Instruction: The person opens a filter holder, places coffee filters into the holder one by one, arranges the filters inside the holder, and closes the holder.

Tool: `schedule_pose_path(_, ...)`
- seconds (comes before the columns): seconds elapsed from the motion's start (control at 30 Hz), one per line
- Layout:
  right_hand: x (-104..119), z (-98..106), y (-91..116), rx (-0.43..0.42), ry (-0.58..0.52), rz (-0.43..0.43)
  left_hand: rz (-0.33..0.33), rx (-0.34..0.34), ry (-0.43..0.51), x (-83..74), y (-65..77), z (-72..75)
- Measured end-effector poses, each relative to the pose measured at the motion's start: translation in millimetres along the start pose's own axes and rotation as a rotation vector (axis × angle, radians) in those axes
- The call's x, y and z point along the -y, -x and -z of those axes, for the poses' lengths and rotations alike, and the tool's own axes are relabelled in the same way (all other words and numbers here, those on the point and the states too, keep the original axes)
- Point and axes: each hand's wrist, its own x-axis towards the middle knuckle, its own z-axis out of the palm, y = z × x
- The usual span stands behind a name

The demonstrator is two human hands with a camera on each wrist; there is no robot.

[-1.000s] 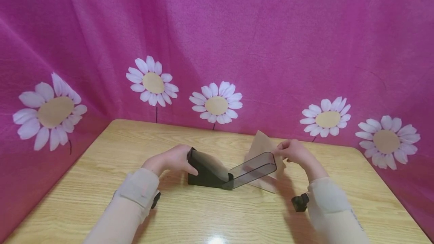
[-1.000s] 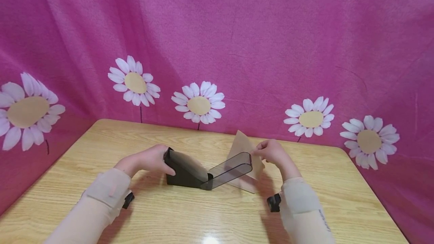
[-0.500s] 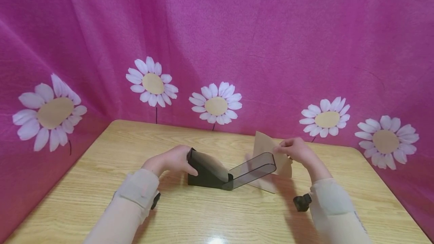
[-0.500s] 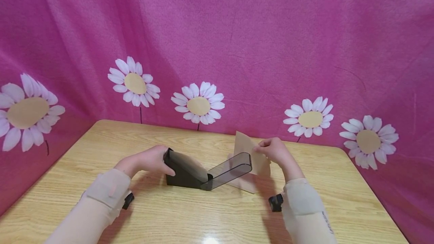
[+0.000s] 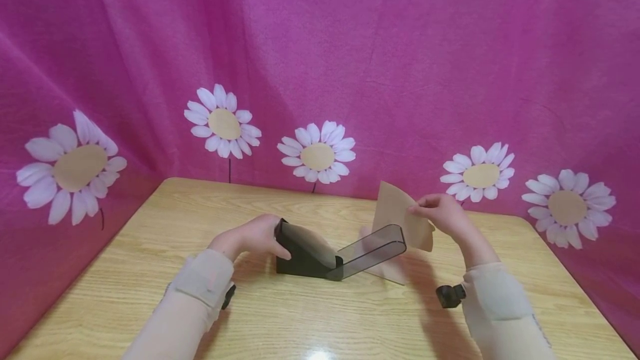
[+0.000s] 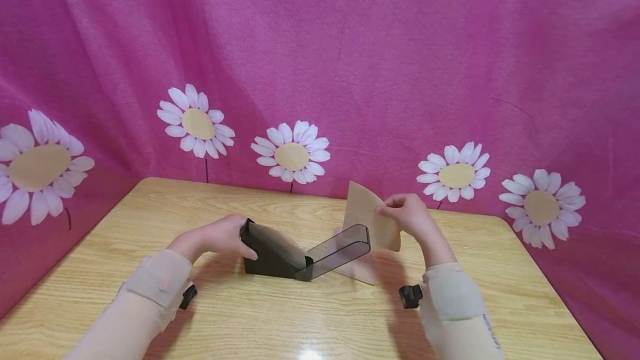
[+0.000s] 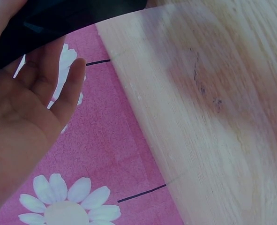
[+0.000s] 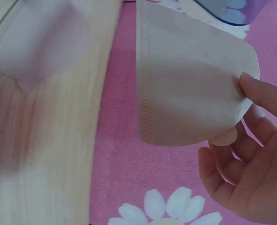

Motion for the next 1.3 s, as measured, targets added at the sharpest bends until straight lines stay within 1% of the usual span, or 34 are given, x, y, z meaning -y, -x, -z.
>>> schedule_pose_path(0.17, 7, 6, 3, -0.031, 0.014, 0.021, -0.019, -0.004, 0.013, 0.7, -0.2, -0.3)
schedule_pose_path(0.27, 10, 10, 5, -0.052, 0.004, 0.039, -0.023, -0.001, 0.020, 0.5, -0.4, -0.4)
schedule_pose_path(0.43, 16, 15, 9, -0.081, -0.027, 0.066, -0.009, -0.005, 0.024, -0.2, -0.1, -0.3)
schedule_pose_path(0.67, 24, 18, 12, -0.090, -0.040, 0.066, -0.005, -0.008, 0.018, -0.3, -0.6, -1.1)
schedule_pose_path(1.0, 36, 22, 17, -0.101, -0.034, 0.066, 0.025, -0.015, 0.009, -0.1, -0.5, -0.8)
schedule_pose_path(1.3, 42, 21, 17, -0.089, -0.059, 0.068, 0.005, -0.008, 0.001, 1.1, -0.8, -0.9)
